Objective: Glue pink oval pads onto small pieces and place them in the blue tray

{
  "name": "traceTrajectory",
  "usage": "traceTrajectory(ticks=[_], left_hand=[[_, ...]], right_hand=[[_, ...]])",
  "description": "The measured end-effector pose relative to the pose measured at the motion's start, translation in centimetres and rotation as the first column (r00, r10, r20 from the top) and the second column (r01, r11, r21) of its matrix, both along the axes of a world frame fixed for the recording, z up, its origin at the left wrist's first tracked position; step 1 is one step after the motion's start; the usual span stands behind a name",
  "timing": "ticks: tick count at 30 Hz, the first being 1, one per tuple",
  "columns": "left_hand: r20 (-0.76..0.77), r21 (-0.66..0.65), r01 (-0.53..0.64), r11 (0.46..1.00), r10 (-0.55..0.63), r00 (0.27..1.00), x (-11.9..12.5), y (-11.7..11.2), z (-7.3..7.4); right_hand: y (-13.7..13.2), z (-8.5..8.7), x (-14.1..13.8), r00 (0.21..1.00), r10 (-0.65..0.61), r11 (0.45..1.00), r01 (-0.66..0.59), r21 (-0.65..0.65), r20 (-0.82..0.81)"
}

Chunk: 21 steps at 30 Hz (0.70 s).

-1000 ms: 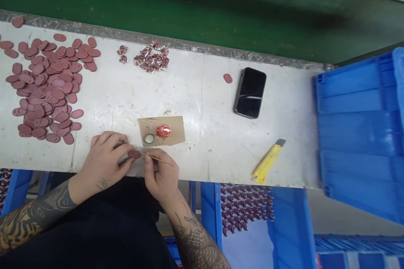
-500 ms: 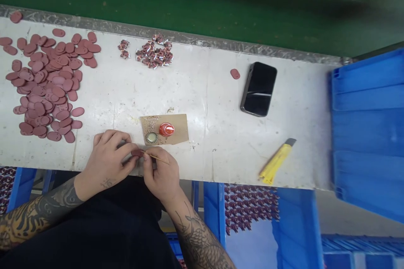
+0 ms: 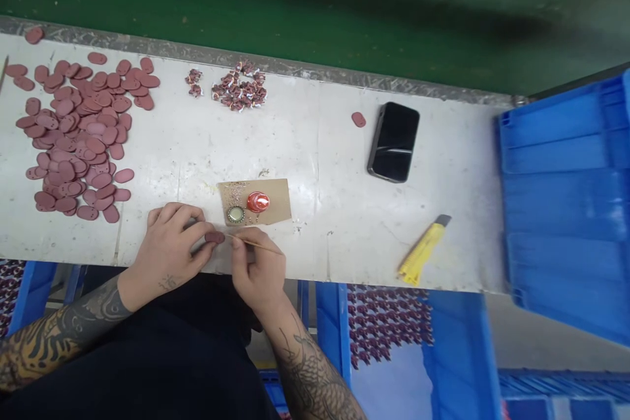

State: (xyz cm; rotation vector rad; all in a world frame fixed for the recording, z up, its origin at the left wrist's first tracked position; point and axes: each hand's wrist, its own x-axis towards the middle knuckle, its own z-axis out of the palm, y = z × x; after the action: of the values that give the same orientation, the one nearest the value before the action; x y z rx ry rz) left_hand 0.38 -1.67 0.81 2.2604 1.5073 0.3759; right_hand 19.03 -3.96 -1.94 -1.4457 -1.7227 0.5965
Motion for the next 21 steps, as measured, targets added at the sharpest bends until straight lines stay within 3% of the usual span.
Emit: traceTrajectory(ticks=[5, 21], left_hand=[[0.014, 0.025, -0.006, 1.000, 0.006, 1.000, 0.2, 0.0, 0.0], [0.026, 0.011, 0.048, 0.999, -0.049, 0.998, 0.7, 0.0, -0.1]], right_hand=[[0.6, -0.5, 1.1, 0.988, -0.152, 0.988, 0.152, -0.002, 0.001], [1.9, -0.3, 0.7, 0.982, -0.117, 0.992, 0.107, 0.073, 0.147]])
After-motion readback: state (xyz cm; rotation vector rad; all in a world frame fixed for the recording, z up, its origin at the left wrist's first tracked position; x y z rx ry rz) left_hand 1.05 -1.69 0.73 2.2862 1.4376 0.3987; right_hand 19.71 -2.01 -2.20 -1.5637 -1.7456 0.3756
